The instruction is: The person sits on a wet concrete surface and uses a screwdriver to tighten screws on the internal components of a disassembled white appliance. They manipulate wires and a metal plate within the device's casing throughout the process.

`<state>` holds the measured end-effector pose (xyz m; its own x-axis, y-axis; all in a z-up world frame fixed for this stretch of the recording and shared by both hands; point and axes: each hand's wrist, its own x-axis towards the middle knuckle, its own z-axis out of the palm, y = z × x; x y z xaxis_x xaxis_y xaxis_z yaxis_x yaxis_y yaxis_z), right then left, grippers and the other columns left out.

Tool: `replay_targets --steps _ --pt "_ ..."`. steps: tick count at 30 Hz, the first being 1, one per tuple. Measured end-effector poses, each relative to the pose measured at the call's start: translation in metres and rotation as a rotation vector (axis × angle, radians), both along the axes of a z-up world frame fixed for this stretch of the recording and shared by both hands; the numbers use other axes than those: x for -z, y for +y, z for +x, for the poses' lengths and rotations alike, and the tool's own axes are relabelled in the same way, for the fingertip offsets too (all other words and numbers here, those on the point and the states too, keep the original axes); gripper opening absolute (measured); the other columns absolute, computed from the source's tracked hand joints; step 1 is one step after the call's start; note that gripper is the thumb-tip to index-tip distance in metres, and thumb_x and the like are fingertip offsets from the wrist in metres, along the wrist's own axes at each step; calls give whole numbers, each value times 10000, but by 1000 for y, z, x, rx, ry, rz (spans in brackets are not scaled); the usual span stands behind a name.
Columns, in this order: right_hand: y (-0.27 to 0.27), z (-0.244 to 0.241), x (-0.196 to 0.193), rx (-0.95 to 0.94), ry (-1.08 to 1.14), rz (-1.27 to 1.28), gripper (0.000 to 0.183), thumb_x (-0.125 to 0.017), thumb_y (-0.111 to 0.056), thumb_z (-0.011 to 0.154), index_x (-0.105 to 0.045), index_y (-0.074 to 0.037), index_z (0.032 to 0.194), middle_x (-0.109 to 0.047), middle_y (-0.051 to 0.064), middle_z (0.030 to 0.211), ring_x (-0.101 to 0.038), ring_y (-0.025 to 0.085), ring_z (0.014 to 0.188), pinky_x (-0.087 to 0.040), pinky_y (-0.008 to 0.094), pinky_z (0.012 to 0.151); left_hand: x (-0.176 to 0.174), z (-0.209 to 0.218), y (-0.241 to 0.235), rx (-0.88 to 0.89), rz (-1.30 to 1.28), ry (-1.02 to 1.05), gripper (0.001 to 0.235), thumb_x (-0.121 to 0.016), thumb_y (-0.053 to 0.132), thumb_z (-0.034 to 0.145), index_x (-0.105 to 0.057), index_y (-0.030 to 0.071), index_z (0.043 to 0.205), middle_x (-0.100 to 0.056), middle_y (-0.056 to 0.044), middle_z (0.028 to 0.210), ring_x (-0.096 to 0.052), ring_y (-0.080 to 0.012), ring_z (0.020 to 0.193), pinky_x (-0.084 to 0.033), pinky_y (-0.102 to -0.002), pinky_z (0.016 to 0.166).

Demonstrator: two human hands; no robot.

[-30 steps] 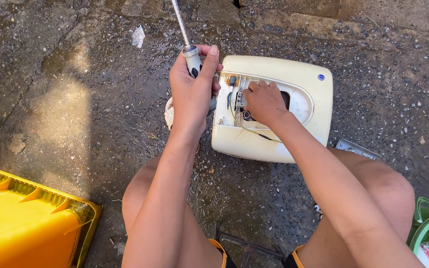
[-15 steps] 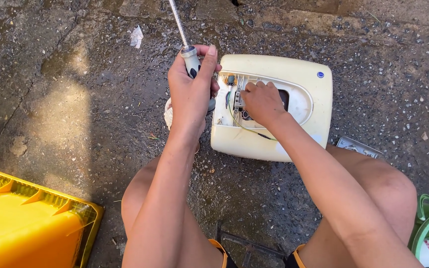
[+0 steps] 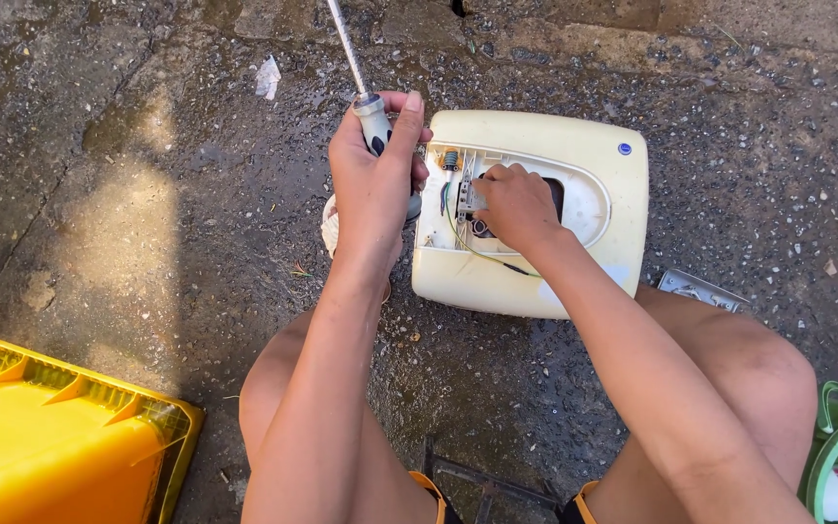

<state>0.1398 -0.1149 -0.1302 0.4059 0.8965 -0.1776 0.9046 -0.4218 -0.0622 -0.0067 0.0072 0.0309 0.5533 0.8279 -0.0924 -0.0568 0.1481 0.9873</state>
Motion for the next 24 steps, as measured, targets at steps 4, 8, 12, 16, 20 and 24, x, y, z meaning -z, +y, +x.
replay_targets --steps 4,8,12,16,20,24 --pt "1 3 -6 15 28 -27 462 -786 -288 855 -711 -159 1292 -676 47 1207 -632 274 1079 -500 424 919 2 1 1 -2 5 -12 182 -663 205 958 -673 47 1048 -675 -62 796 -586 -85 573 -482 -212 480" --pt "6 2 -13 3 55 -101 413 -773 -272 868 -724 -188 1269 -677 10 1240 -615 263 1120 -471 433 948 -1 2 0 -4 -10 3 176 -664 208 958 -674 53 1040 -672 -58 799 -578 -80 571 -479 -206 480" --pt "4 4 -8 6 70 -96 421 -767 -263 872 -717 -189 1284 -668 7 1254 -602 266 1137 -459 440 962 2 3 1 -4 -6 -2 182 -665 207 956 -673 48 1044 -676 -64 805 -583 -84 576 -489 -209 487" --pt "1 6 -2 12 105 -17 461 -799 -251 832 -725 -164 1279 -681 16 1242 -583 280 1146 -433 443 1011 3 2 2 -6 5 -11 180 -661 204 963 -671 47 1051 -669 -57 809 -578 -78 582 -489 -206 492" --pt "-1 8 -5 30 117 31 477 -822 -247 812 -716 -129 1261 -719 59 1188 -619 295 1116 -455 445 1000 2 3 3 -12 -28 -12 192 -671 210 950 -673 47 1052 -671 -59 806 -577 -81 579 -478 -209 489" --pt "-1 11 -6 8 117 80 525 -841 -270 772 -721 -135 1265 -703 56 1220 -600 296 1144 -438 448 1022 3 4 4 -8 -19 -23 169 -661 190 961 -667 47 1051 -664 -55 800 -572 -80 581 -480 -210 492"
